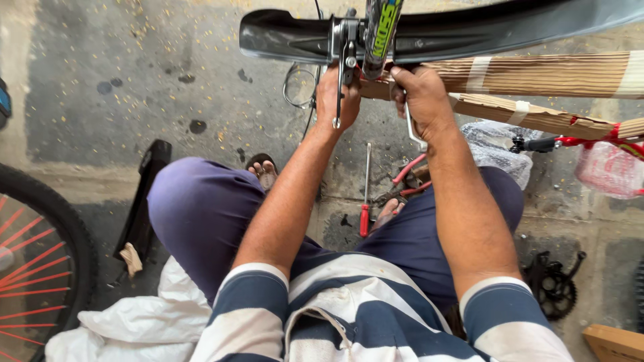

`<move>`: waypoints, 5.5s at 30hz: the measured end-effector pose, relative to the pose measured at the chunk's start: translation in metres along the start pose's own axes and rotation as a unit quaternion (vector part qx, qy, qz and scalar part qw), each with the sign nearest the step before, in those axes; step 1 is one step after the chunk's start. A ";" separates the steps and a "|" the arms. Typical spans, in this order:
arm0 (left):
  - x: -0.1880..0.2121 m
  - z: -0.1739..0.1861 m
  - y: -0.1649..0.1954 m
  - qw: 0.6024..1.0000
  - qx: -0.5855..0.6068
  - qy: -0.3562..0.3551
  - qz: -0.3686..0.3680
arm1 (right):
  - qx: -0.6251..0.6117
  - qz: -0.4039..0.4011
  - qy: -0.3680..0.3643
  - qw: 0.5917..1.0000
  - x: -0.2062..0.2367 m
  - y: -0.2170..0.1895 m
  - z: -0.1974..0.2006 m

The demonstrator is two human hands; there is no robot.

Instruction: The person sits on the floor of a bicycle workshop working on the front fork and handlebar area of a new bicycle still partly wrapped in cardboard. They tighten bolts on the headset and brake assembly using a wrench and pliers, adjust the brake cable, and pick small fasteners from the floor.

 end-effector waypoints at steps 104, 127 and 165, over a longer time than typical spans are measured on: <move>-0.001 -0.005 0.009 0.999 -0.047 -0.012 -0.020 | 0.001 -0.007 0.009 1.000 0.003 0.000 0.006; 0.000 -0.002 0.010 1.000 -0.019 -0.005 -0.006 | 0.379 0.098 0.116 0.913 0.013 -0.038 0.015; -0.003 -0.045 -0.024 0.988 0.055 0.020 0.145 | 0.198 0.209 -0.015 0.958 0.128 -0.199 0.004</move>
Point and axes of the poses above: each hand's wrist, its own x-axis away from the middle knuckle, its own z-axis out of the back of the hand, y = z × x, the point moved 9 cm from there along -x, towards the middle knuckle, and after that the axes turned 3 degrees about z, right-handed, at the moved point
